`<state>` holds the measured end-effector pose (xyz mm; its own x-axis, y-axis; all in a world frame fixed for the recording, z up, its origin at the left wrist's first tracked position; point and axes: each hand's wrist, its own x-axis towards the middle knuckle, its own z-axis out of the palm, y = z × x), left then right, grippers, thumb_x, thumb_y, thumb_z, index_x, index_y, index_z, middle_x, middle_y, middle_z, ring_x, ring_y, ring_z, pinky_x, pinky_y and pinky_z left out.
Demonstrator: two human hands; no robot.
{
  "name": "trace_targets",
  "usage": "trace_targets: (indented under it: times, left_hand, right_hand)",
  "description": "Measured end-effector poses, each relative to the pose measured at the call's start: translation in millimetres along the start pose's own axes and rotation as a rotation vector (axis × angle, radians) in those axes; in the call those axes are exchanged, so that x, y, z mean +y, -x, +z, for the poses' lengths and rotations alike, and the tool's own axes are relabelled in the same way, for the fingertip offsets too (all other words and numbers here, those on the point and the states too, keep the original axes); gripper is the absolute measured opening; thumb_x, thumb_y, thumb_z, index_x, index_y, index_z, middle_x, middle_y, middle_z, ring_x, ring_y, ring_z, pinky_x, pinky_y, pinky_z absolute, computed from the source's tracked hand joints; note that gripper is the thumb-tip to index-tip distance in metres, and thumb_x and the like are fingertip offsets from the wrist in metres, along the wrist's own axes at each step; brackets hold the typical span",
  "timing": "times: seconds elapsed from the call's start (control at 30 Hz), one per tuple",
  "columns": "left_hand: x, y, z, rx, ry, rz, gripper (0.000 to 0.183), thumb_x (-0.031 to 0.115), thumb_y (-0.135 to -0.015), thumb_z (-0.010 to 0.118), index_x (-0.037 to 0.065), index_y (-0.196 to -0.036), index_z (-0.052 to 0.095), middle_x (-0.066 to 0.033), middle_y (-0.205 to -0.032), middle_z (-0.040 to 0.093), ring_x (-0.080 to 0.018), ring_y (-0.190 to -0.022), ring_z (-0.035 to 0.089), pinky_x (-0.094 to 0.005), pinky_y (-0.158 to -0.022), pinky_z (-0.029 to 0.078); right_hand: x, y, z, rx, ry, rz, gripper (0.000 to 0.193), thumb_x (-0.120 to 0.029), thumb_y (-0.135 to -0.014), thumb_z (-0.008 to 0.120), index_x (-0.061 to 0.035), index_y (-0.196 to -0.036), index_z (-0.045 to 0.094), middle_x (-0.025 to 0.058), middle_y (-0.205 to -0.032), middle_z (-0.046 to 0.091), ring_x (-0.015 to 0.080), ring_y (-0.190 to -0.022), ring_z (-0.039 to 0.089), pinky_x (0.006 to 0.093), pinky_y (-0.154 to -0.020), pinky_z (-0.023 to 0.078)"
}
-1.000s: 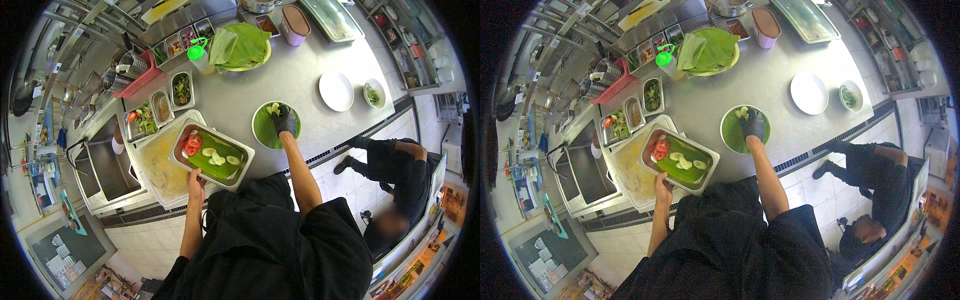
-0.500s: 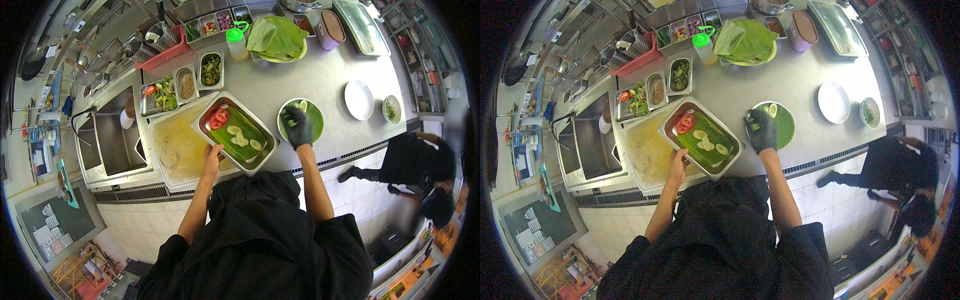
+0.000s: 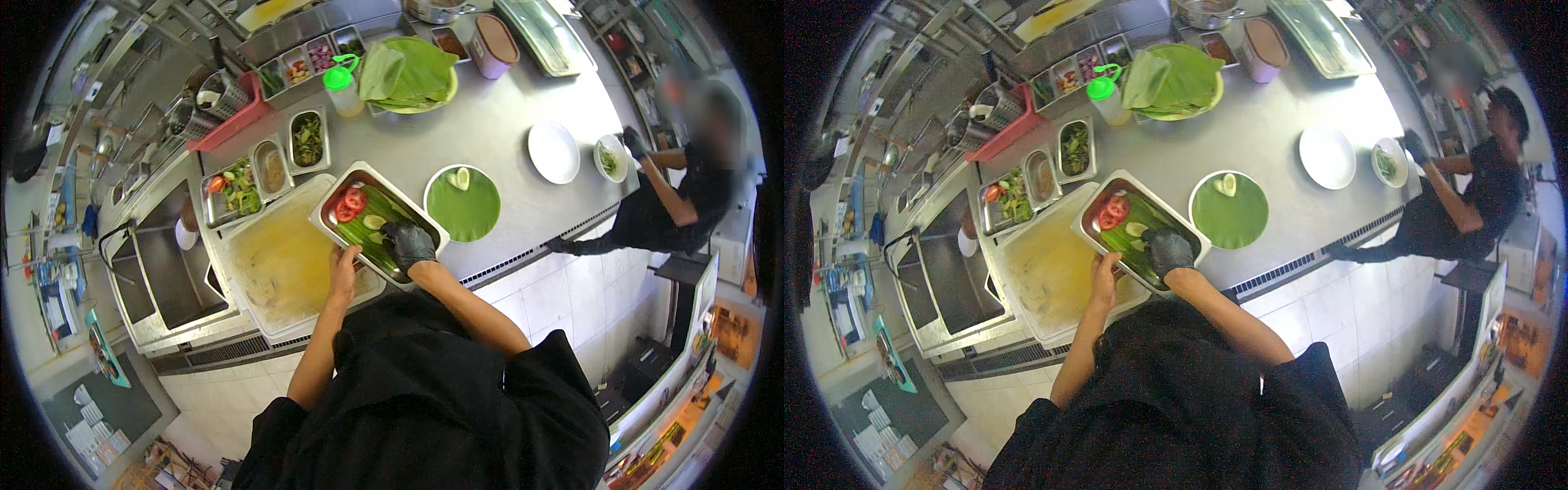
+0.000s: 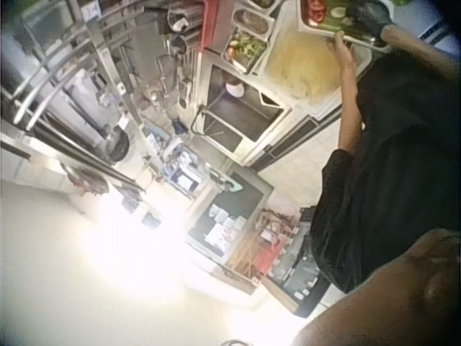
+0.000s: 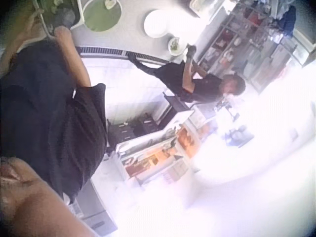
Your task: The person retrieves a container of sliced vegetables from a refrigerator and places it on a stainless steel counter. They then assemble a salad in a white bowl by layering a large green leaf, shredded greens, bean sprouts, and a dark sauce. The person handles the ingredients by hand and uses a spoon to add the sauce.
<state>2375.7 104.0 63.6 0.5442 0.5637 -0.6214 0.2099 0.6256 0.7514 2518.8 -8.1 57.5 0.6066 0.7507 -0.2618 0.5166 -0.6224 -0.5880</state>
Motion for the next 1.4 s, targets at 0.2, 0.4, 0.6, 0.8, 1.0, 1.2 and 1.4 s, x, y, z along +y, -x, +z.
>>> trace_targets:
  times: [0.2,0.4,0.6,0.8,1.0,1.2,1.4]
  left_hand:
    - [3,-2,-9,0.077,0.032,-0.009,0.041,0.018,-0.090,0.061,0.005,-0.127,0.052,-0.0065,-0.109,0.063,-0.0174,-0.090,0.065,-0.0321,-0.077,0.055]
    - [12,-2,-14,0.066,0.023,0.018,0.040,0.017,-0.091,0.060,0.006,-0.128,0.052,-0.0061,-0.110,0.064,-0.0165,-0.090,0.065,-0.0312,-0.077,0.056]
    - [13,0,-4,0.101,0.031,0.019,0.035,0.020,-0.090,0.060,0.008,-0.122,0.055,-0.0042,-0.106,0.065,-0.0161,-0.089,0.065,-0.0319,-0.079,0.052]
    - [6,-13,-8,0.091,0.016,0.028,0.041,0.021,-0.090,0.062,0.007,-0.127,0.053,-0.0042,-0.109,0.063,-0.0162,-0.090,0.065,-0.0310,-0.077,0.054]
    - [15,-12,-7,0.126,0.029,0.055,0.038,0.022,-0.089,0.063,0.009,-0.124,0.055,-0.0026,-0.104,0.064,-0.0142,-0.087,0.064,-0.0298,-0.076,0.053]
    - [15,-14,-12,0.133,0.066,0.025,0.037,0.022,-0.088,0.063,0.010,-0.122,0.056,-0.0015,-0.103,0.064,-0.0131,-0.086,0.063,-0.0294,-0.075,0.052]
    - [11,-19,-21,0.104,0.053,0.041,0.034,0.023,-0.089,0.063,0.010,-0.119,0.057,-0.0038,-0.105,0.065,-0.0160,-0.090,0.064,-0.0336,-0.080,0.053]
  right_hand:
    - [63,-19,-58,0.297,-0.496,0.116,0.020,-0.017,-0.087,0.072,-0.0047,-0.103,0.074,0.0134,-0.093,0.075,0.0194,-0.077,0.071,0.0327,-0.072,0.055]
    - [156,-57,-61,0.254,-0.065,0.352,0.018,-0.022,-0.086,0.070,-0.0132,-0.099,0.078,0.0152,-0.095,0.073,0.0303,-0.087,0.072,0.0389,-0.078,0.056]
    - [163,-59,-37,0.435,-0.037,0.256,0.018,-0.023,-0.089,0.063,-0.0152,-0.102,0.073,0.0162,-0.105,0.069,0.0385,-0.095,0.066,0.0482,-0.081,0.052]
    - [169,-46,-48,0.534,-0.181,0.304,0.019,-0.025,-0.085,0.070,-0.0143,-0.101,0.072,0.0156,-0.109,0.067,0.0367,-0.103,0.063,0.0463,-0.087,0.050]
    - [184,18,-89,0.656,0.088,0.687,0.029,-0.031,-0.082,0.077,-0.0167,-0.106,0.070,0.0133,-0.105,0.068,0.0339,-0.094,0.066,0.0441,-0.082,0.053]
    - [241,51,-46,0.366,-0.447,0.746,0.049,-0.023,-0.077,0.085,0.0001,-0.116,0.069,0.0114,-0.087,0.075,0.0180,-0.073,0.068,0.0325,-0.070,0.054]
    - [224,43,-47,0.381,-0.569,0.816,0.037,-0.018,-0.073,0.088,0.0039,-0.099,0.073,0.0099,-0.077,0.072,0.0154,-0.063,0.064,0.0301,-0.062,0.053]
